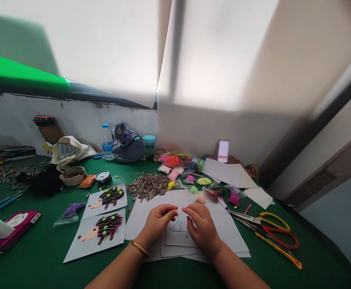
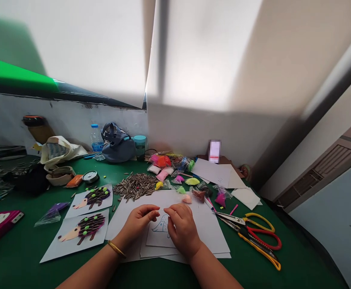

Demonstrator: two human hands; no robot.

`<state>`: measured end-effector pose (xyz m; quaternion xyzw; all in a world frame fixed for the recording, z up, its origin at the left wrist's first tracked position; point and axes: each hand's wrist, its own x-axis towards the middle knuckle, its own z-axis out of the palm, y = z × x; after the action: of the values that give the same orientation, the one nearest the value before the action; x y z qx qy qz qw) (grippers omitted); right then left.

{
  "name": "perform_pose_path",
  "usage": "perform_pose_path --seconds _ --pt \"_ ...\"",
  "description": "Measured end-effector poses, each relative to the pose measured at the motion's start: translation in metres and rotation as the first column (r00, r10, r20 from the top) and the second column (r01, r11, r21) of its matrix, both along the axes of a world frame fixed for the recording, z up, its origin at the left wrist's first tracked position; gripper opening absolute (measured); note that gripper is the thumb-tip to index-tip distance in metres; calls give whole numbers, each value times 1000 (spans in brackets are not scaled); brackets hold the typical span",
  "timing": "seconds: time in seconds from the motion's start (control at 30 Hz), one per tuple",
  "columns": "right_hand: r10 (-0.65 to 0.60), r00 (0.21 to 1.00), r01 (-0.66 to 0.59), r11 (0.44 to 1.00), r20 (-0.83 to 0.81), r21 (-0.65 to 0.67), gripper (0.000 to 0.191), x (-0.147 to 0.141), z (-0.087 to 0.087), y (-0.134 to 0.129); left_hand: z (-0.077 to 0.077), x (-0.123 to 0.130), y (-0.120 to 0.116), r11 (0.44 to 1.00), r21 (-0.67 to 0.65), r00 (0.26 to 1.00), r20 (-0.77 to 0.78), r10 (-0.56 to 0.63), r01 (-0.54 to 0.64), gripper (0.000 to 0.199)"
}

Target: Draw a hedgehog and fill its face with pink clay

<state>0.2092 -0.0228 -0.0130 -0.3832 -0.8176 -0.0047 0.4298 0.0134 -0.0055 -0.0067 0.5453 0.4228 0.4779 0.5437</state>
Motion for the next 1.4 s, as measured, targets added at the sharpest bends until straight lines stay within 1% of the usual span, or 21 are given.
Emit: perform_pose_path --seconds 0.07,0.13,0.23,0.4,0.5,0.63,0.7,0.83,0.9,0.97,1.07,1.1,1.23,1.4 --pt "3 1000 -3 1000 2 -1 38 0 0 0 1 0 0 1000 8 1000 4 14 -14 37" --pt "3 1000 -3 1000 1 1 37 0 1 0 2 0 0 1000 12 1000 1 15 -15 36" --pt "3 1000 -3 1000 5 -4 37 1 2 -1 3 1 -2 1000 11 1000 -3 0 0 30" --pt "-6 1000 6 1000 -1 2 37 1 3 -4 2 3 -4 999 37 999 35 -17 15 31" --pt "-7 1000 7 1000 3 9 37 2 2 -4 1 3 -4 999 53 1000 12 -10 9 26" --pt "-9 1000 9 1000 -7 25 38 4 -1 -3 0 4 -2 996 87 1000 -4 4 -4 27" --pt "-3 1000 4 999 -19 34 38 4 -2 -3 -1 4 -1 993 121 1000 -25 14 -11 24" --pt "15 999 -13 999 -31 39 36 5 0 -3 -1 3 0 976 218 991 -134 23 7 24" --pt "19 999 -17 999 -38 42 36 5 1 -4 -1 2 0 972 234 987 -159 34 5 23" --pt "19 999 -17 999 -48 47 37 5 2 -4 -3 1 1 981 194 992 -114 44 -21 25" --pt "23 998 -20 999 -56 40 38 6 2 -5 -6 2 3 994 97 999 -16 52 -50 33" --pt "22 998 -20 999 -59 36 38 6 2 -5 -7 3 3 995 81 999 0 54 -54 32" --pt "17 998 -15 999 -59 32 38 6 2 -5 -8 5 1 997 66 999 10 43 -44 28" --pt "19 998 -17 999 -55 37 40 6 3 -6 -5 9 -3 999 48 999 38 19 -20 36"
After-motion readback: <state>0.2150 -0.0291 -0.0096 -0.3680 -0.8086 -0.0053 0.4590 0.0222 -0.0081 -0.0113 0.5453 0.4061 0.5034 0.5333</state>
